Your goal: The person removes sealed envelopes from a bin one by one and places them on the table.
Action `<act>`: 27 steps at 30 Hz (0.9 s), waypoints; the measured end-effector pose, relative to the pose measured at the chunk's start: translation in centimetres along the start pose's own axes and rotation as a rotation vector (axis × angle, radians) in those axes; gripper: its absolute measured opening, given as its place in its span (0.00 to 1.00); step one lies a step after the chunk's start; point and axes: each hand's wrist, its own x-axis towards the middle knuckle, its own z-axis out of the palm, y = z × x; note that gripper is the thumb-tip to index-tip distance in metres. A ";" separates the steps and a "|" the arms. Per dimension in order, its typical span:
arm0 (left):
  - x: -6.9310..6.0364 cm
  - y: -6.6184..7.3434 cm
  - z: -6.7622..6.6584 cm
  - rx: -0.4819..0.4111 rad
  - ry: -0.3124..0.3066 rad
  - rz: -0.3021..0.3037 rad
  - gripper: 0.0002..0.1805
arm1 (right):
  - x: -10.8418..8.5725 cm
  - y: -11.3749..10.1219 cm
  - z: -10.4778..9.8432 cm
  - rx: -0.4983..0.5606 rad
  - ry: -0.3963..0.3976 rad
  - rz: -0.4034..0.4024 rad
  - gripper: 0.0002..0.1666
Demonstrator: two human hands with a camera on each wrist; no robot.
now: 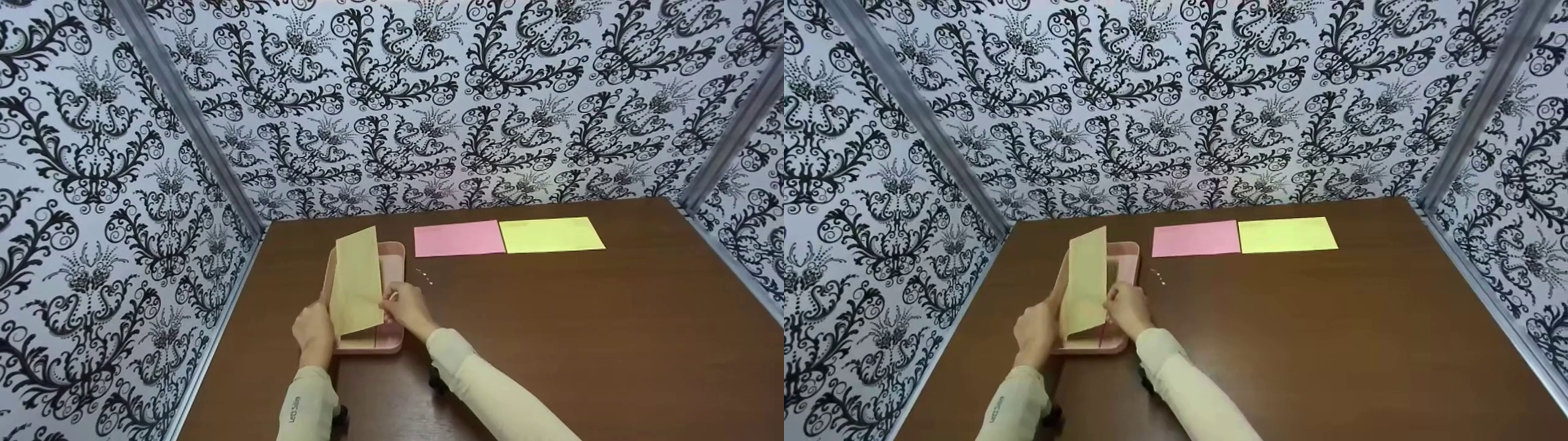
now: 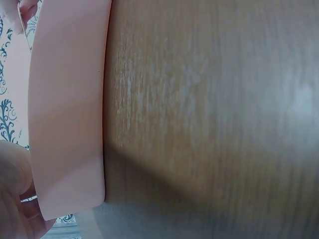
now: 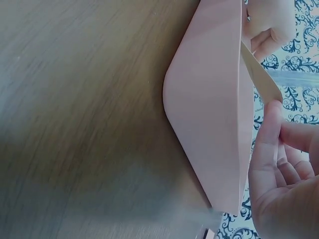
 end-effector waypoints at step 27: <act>-0.1 -0.1 -0.2 -0.012 0.009 0.012 0.14 | 1.0 1.5 -3.1 0.176 0.110 0.122 0.03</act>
